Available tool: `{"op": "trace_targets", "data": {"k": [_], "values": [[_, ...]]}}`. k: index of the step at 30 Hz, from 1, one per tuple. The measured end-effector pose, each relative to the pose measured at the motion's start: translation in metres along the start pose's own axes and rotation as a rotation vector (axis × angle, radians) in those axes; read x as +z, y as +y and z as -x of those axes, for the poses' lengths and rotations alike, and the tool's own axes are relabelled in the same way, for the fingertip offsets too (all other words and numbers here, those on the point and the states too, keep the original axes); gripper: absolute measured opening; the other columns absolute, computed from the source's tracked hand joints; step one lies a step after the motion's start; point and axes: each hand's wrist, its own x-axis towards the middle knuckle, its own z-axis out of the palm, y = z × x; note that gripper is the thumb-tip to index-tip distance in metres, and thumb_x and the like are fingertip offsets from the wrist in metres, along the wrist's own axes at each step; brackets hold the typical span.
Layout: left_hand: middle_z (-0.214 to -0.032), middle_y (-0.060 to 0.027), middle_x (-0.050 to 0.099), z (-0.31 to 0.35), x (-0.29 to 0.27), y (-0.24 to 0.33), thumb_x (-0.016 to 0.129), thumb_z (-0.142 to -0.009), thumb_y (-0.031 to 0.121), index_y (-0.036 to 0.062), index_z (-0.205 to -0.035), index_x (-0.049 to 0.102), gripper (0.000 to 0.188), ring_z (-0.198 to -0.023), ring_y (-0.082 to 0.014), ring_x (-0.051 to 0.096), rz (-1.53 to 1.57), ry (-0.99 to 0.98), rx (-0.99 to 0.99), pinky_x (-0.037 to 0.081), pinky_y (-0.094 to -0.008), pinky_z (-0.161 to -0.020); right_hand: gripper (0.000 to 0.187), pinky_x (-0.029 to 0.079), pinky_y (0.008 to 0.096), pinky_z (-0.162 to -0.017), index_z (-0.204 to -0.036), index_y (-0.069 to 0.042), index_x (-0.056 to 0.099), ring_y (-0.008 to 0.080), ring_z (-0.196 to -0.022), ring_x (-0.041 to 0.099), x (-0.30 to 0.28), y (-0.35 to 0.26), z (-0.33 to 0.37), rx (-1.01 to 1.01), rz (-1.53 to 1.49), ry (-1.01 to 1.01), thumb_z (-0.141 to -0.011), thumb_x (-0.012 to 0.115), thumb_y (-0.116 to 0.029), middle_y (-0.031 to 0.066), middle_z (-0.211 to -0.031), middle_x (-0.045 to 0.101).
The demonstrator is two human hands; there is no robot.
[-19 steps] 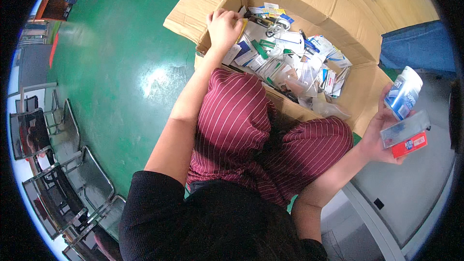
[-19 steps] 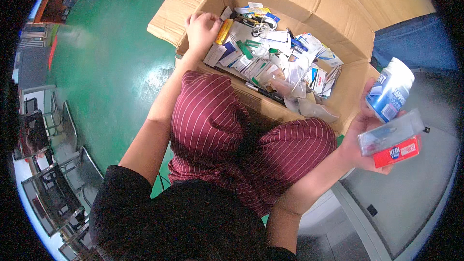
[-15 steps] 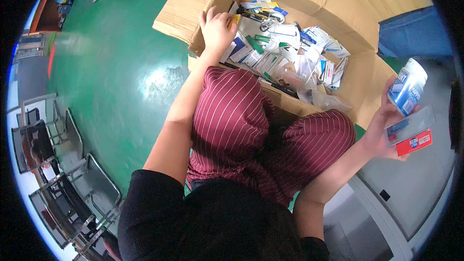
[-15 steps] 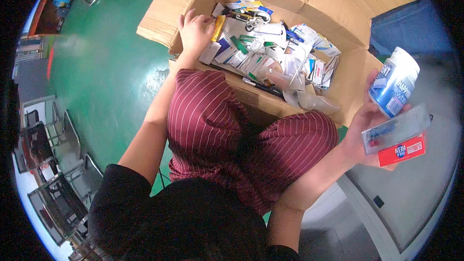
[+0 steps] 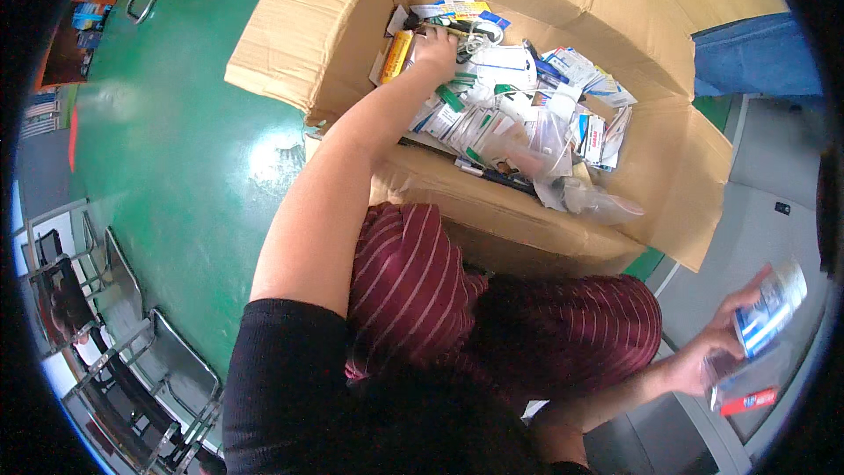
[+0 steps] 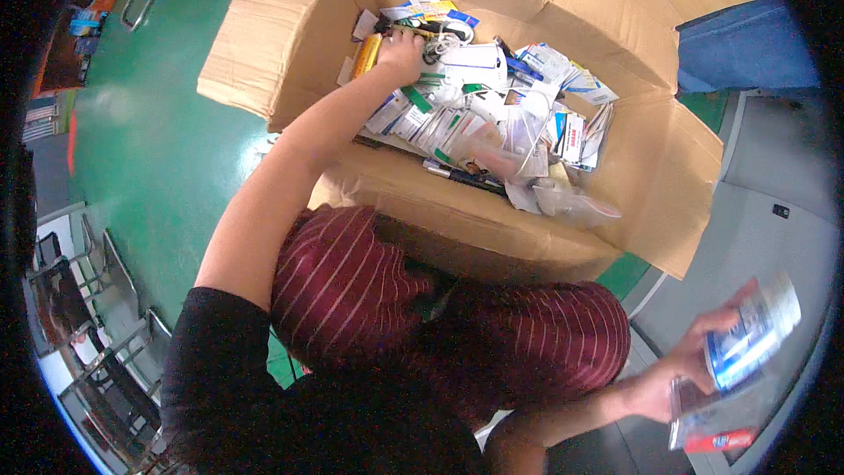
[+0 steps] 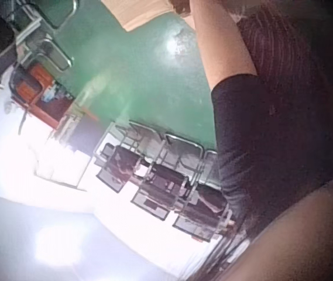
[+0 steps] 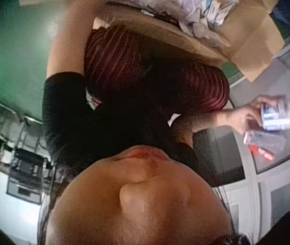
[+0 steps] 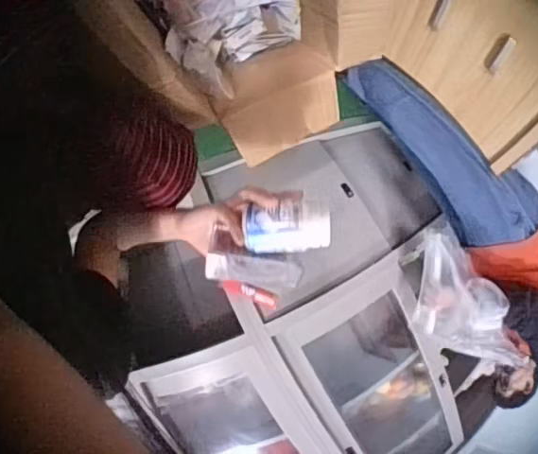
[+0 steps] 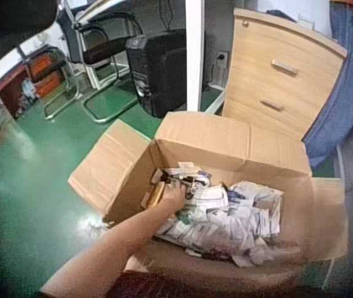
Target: The person sits on the floor and sorts through a large cardboard box filled with miscellaneous items. They pick up various objects such as a book, a plastic container, a bottle, scissors, and a green tool, inspect them briefly, and then place them aside or into a nearby drawer.
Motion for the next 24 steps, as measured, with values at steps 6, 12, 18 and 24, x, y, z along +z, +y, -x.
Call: {"op": "trace_targets", "data": {"k": [6, 12, 18, 24], "values": [[-0.107, -0.0181, 0.043, 0.008, 0.012, 0.012, 0.053, -0.070, 0.023, 0.0023, -0.104, 0.045, 0.041, -0.099, -0.0276, 0.045, -0.064, -0.003, 0.092, 0.039, -0.0360, -0.079, 0.098, 0.045, 0.0309, -0.064, -0.130, -0.022, -0.002, 0.0354, -0.118, 0.017, 0.004, -0.003, 0.010, -0.122, 0.075, -0.022, -0.058, 0.064, -0.031, 0.0040, -0.137, -0.004], [-0.113, -0.0211, 0.042, -0.004, -0.009, -0.017, 0.053, -0.068, 0.018, 0.0067, -0.113, 0.036, 0.049, -0.095, -0.0290, 0.050, 0.325, -0.074, -0.152, 0.043, -0.0386, -0.075, 0.097, 0.046, 0.0306, -0.062, -0.130, -0.021, -0.003, 0.0346, -0.117, 0.018, 0.000, -0.010, 0.004, 0.089, -0.033, -0.021, -0.060, 0.063, -0.035, 0.0051, -0.136, -0.004], [-0.112, -0.0155, 0.044, -0.015, 0.005, -0.029, 0.053, -0.069, 0.017, 0.0170, -0.122, 0.031, 0.058, -0.099, -0.0284, 0.047, 0.186, 0.107, -0.043, 0.041, -0.0363, -0.080, 0.094, 0.046, 0.0319, -0.063, -0.130, -0.019, -0.001, 0.0329, -0.117, 0.018, -0.004, -0.009, 0.007, -0.045, -0.072, 0.006, -0.061, 0.062, -0.033, 0.0056, -0.136, -0.003], [-0.093, -0.0090, 0.057, -0.010, -0.002, -0.045, 0.053, -0.064, 0.018, 0.0156, -0.090, 0.060, 0.026, -0.091, -0.0247, 0.052, 0.181, 0.000, -0.028, 0.044, -0.0356, -0.075, 0.093, 0.047, 0.0319, -0.063, -0.129, -0.018, 0.001, 0.0325, -0.116, 0.020, 0.001, -0.015, 0.015, -0.122, -0.008, -0.006, -0.061, 0.063, -0.031, 0.0060, -0.135, -0.001]]}}
